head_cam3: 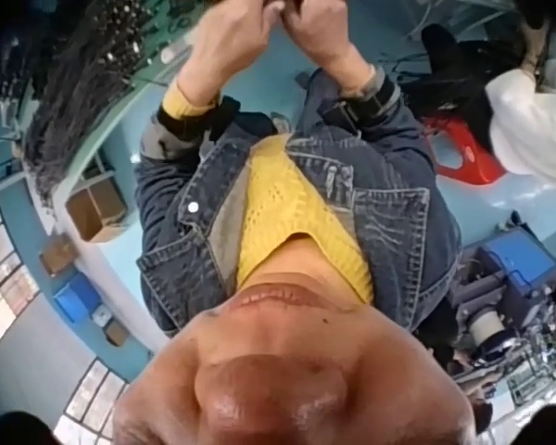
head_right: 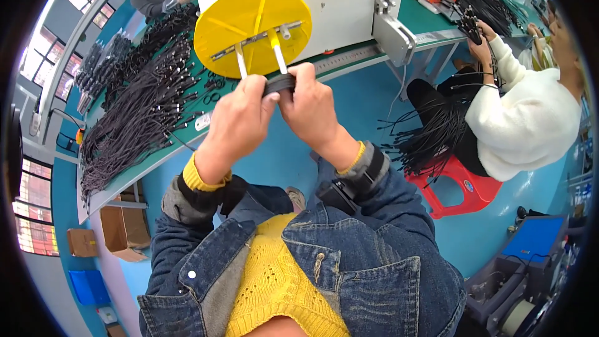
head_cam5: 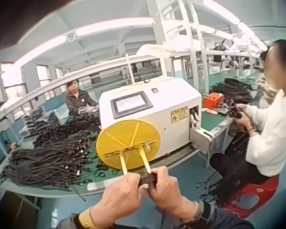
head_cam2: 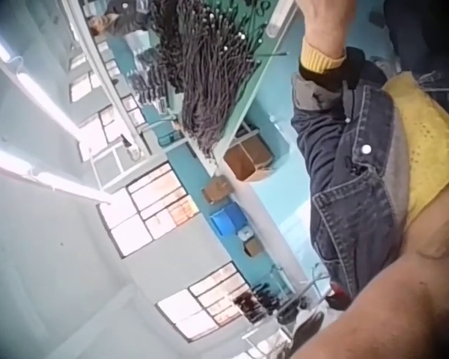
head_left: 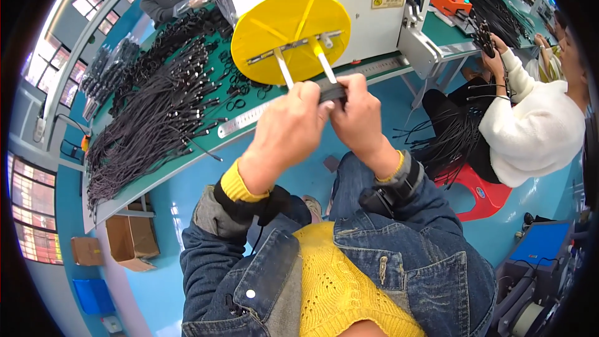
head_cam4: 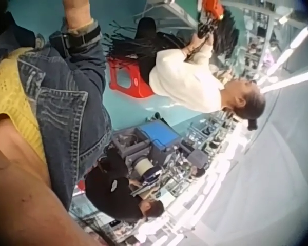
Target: The person picks up a cable, winds it around the spindles of a machine, and removes the coiled cable. They then pick up a rubber band and wrap it around the coiled cable.
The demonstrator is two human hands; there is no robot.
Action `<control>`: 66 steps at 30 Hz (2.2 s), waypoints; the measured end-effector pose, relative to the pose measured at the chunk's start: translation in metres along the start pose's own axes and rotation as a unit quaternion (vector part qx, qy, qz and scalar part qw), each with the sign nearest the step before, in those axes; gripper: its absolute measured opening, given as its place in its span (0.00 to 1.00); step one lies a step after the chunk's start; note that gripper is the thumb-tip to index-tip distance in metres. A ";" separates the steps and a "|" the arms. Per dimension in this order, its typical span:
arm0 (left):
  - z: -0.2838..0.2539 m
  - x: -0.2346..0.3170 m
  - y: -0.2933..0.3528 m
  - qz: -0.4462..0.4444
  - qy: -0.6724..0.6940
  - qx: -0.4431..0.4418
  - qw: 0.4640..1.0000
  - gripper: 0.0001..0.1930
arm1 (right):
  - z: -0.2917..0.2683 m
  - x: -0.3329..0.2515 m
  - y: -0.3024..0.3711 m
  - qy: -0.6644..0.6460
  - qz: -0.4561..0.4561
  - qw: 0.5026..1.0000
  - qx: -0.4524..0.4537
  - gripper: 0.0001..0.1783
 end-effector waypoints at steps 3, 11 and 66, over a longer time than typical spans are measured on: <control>0.009 0.019 0.036 -0.036 0.052 -0.022 0.998 0.10 | 0.003 0.004 0.026 0.036 0.012 0.998 -0.059 0.13; 0.122 -0.112 0.144 -0.426 0.556 -0.145 0.699 0.19 | 0.102 0.039 0.097 0.057 0.007 0.927 -0.369 0.10; 0.174 -0.071 0.242 -0.430 0.635 -0.427 0.479 0.14 | 0.168 0.054 0.208 -0.107 0.135 0.827 -0.535 0.09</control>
Point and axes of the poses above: each hand's wrist, its own y-axis away from the middle knuckle, its own z-axis out of the palm, x = y × z, the point moved 10 cm from there along -y, towards the middle knuckle, and after that the axes turned 2 degrees about -z, right-handed, at the moved point
